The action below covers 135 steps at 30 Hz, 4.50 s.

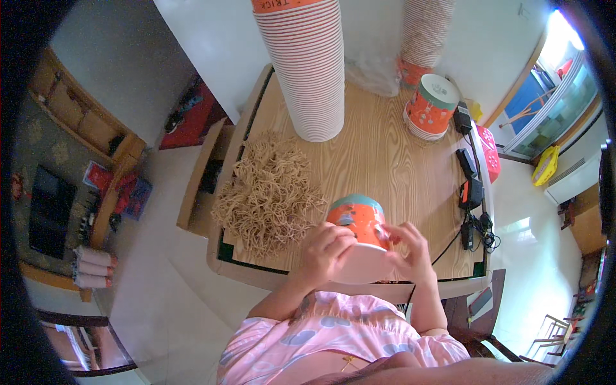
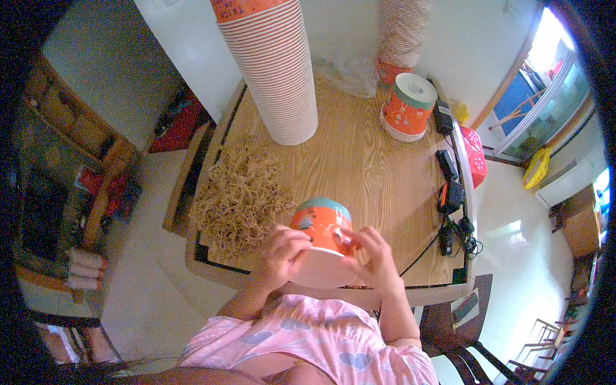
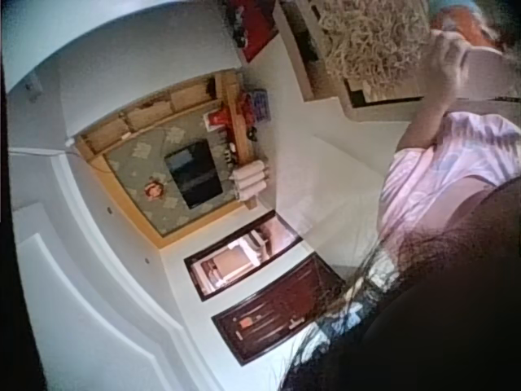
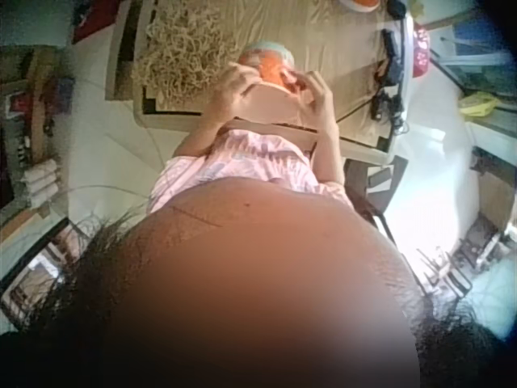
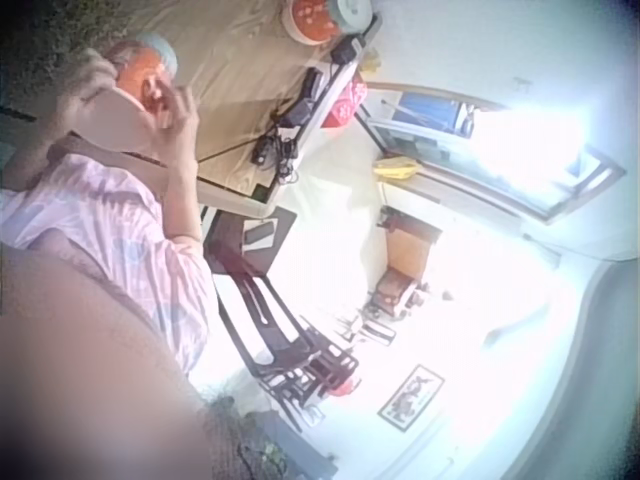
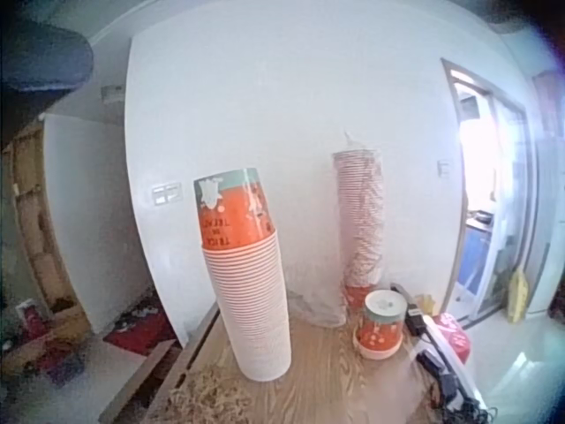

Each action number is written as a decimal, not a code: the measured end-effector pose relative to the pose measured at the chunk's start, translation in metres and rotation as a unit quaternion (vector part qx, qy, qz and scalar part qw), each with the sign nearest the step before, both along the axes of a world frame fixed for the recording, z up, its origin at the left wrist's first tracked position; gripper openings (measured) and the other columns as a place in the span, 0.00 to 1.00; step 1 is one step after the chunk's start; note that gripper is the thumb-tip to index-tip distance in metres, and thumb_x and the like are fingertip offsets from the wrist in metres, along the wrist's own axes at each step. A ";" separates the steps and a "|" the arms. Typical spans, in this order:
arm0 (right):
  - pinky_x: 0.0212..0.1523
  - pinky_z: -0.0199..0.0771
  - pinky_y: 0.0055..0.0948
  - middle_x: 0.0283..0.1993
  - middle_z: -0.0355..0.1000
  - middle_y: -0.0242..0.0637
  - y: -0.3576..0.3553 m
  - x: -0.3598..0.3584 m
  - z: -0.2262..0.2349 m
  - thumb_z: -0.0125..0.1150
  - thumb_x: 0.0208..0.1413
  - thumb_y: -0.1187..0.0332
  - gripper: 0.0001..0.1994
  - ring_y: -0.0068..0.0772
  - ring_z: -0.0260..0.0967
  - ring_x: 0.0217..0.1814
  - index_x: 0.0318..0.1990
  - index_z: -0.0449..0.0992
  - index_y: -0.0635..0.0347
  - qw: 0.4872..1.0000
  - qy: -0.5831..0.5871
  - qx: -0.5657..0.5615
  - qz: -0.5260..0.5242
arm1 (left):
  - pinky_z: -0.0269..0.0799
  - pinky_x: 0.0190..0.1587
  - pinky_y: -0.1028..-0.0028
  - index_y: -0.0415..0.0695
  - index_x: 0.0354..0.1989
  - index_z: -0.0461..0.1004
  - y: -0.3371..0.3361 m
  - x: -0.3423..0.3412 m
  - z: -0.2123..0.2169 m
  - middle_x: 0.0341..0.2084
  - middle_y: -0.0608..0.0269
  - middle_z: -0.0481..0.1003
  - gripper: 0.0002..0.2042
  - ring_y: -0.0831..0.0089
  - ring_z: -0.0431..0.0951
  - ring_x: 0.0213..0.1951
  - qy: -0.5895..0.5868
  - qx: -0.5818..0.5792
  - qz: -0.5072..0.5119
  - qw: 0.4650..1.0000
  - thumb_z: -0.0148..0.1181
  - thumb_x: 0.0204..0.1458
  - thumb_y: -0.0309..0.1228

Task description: Thread a thin elastic band through a hole in a paper bowl and tie it securely.

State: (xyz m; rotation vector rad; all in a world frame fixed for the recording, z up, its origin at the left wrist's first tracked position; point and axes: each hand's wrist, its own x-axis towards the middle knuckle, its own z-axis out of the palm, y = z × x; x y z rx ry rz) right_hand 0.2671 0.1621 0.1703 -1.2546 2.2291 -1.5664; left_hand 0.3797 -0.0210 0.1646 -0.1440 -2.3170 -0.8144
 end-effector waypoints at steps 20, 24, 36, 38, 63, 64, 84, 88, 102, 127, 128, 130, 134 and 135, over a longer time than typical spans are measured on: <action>0.49 0.64 0.36 0.45 0.66 0.41 -0.036 -0.192 -0.141 0.56 0.43 0.76 0.18 0.45 0.61 0.49 0.46 0.75 0.55 0.934 0.252 0.227 -0.115 | 0.62 0.25 0.84 0.40 0.28 0.72 -0.080 0.016 0.004 0.20 0.72 0.72 0.05 0.86 0.67 0.22 -0.037 0.318 0.283 0.904 0.63 0.47 0.26; 0.54 0.60 0.40 0.55 0.62 0.35 -0.010 -0.167 -0.144 0.53 0.50 0.65 0.21 0.42 0.57 0.56 0.54 0.69 0.47 0.894 0.319 0.312 -0.033 | 0.64 0.26 0.82 0.39 0.28 0.72 -0.092 -0.004 -0.007 0.20 0.71 0.72 0.06 0.85 0.68 0.23 -0.035 0.317 0.260 0.912 0.63 0.46 0.26; 0.66 0.45 0.46 0.65 0.51 0.42 0.034 0.029 -0.104 0.52 0.45 0.65 0.27 0.44 0.46 0.67 0.57 0.64 0.61 0.909 0.212 0.292 0.206 | 0.69 0.29 0.75 0.39 0.28 0.72 -0.092 -0.109 -0.045 0.20 0.63 0.75 0.08 0.76 0.73 0.24 -0.164 0.261 0.158 0.938 0.62 0.46 0.30; 0.64 0.47 0.48 0.63 0.55 0.40 0.039 0.039 -0.113 0.52 0.45 0.68 0.25 0.43 0.50 0.66 0.55 0.67 0.59 0.911 0.232 0.274 0.204 | 0.69 0.29 0.74 0.39 0.29 0.73 -0.088 -0.120 -0.053 0.20 0.63 0.75 0.08 0.75 0.74 0.24 -0.170 0.239 0.153 0.944 0.61 0.47 0.31; 0.40 0.60 0.35 0.33 0.65 0.32 0.017 0.046 -0.124 0.60 0.41 0.69 0.09 0.36 0.61 0.38 0.34 0.73 0.54 0.957 0.137 0.192 0.170 | 0.67 0.34 0.67 0.42 0.28 0.76 -0.088 -0.006 -0.104 0.24 0.59 0.72 0.03 0.61 0.72 0.31 -0.168 0.061 0.246 0.953 0.61 0.44 0.27; 0.39 0.61 0.35 0.31 0.65 0.32 0.017 0.043 -0.121 0.62 0.39 0.71 0.11 0.35 0.62 0.37 0.34 0.74 0.55 0.963 0.118 0.176 0.166 | 0.67 0.34 0.67 0.42 0.28 0.76 -0.086 -0.005 -0.106 0.24 0.59 0.72 0.03 0.61 0.72 0.31 -0.172 0.062 0.243 0.953 0.61 0.44 0.27; 0.43 0.59 0.35 0.35 0.61 0.31 0.059 0.043 -0.122 0.59 0.41 0.63 0.21 0.32 0.60 0.40 0.47 0.73 0.54 0.919 0.201 0.235 0.244 | 0.68 0.35 0.67 0.41 0.28 0.76 -0.075 0.008 -0.104 0.25 0.59 0.71 0.03 0.61 0.72 0.32 -0.192 0.098 0.230 0.949 0.61 0.44 0.26; 0.42 0.60 0.35 0.35 0.62 0.32 0.054 0.042 -0.119 0.59 0.41 0.66 0.20 0.33 0.61 0.39 0.46 0.74 0.56 0.922 0.201 0.223 0.243 | 0.68 0.35 0.66 0.41 0.28 0.76 -0.077 0.004 -0.107 0.25 0.59 0.72 0.03 0.61 0.72 0.32 -0.189 0.070 0.232 0.951 0.61 0.44 0.26; 0.34 0.61 0.35 0.30 0.64 0.38 0.025 0.041 -0.123 0.60 0.44 0.72 0.05 0.40 0.64 0.33 0.28 0.69 0.57 0.953 0.118 0.223 0.167 | 0.68 0.38 0.65 0.43 0.31 0.77 -0.080 -0.008 -0.104 0.29 0.59 0.71 0.05 0.60 0.70 0.38 -0.223 -0.014 0.236 0.946 0.59 0.44 0.27; 0.36 0.71 0.33 0.37 0.70 0.40 -0.029 0.056 -0.051 0.65 0.43 0.76 0.14 0.40 0.70 0.37 0.40 0.73 0.62 0.994 -0.094 -0.041 0.029 | 0.71 0.30 0.77 0.39 0.36 0.64 0.006 0.036 -0.030 0.27 0.60 0.70 0.03 0.76 0.73 0.27 -0.254 0.358 -0.053 0.897 0.50 0.55 0.21; 0.36 0.70 0.33 0.37 0.71 0.40 -0.031 0.055 -0.053 0.65 0.43 0.75 0.14 0.39 0.70 0.37 0.40 0.73 0.62 0.991 -0.116 -0.048 0.040 | 0.71 0.31 0.77 0.38 0.36 0.64 0.007 0.035 -0.032 0.27 0.60 0.70 0.03 0.77 0.73 0.28 -0.247 0.356 -0.054 0.900 0.50 0.55 0.21; 0.36 0.70 0.33 0.36 0.72 0.40 -0.032 0.051 -0.052 0.66 0.43 0.75 0.14 0.38 0.70 0.37 0.40 0.74 0.62 0.988 -0.138 -0.055 0.050 | 0.71 0.32 0.78 0.38 0.36 0.64 0.008 0.034 -0.035 0.27 0.61 0.70 0.03 0.78 0.73 0.28 -0.238 0.353 -0.056 0.903 0.50 0.55 0.21; 0.35 0.69 0.33 0.34 0.73 0.40 -0.031 0.046 -0.051 0.64 0.44 0.77 0.10 0.37 0.70 0.35 0.36 0.75 0.63 0.988 -0.114 -0.086 0.064 | 0.71 0.32 0.77 0.38 0.37 0.64 0.005 0.035 -0.039 0.28 0.62 0.71 0.04 0.77 0.74 0.30 -0.242 0.413 -0.085 0.874 0.51 0.54 0.21; 0.35 0.69 0.33 0.33 0.73 0.40 -0.031 0.047 -0.052 0.63 0.45 0.78 0.08 0.37 0.70 0.35 0.34 0.75 0.63 0.989 -0.102 -0.091 0.052 | 0.71 0.32 0.77 0.38 0.38 0.65 0.005 0.036 -0.040 0.29 0.62 0.72 0.05 0.78 0.74 0.30 -0.246 0.410 -0.086 0.874 0.52 0.54 0.21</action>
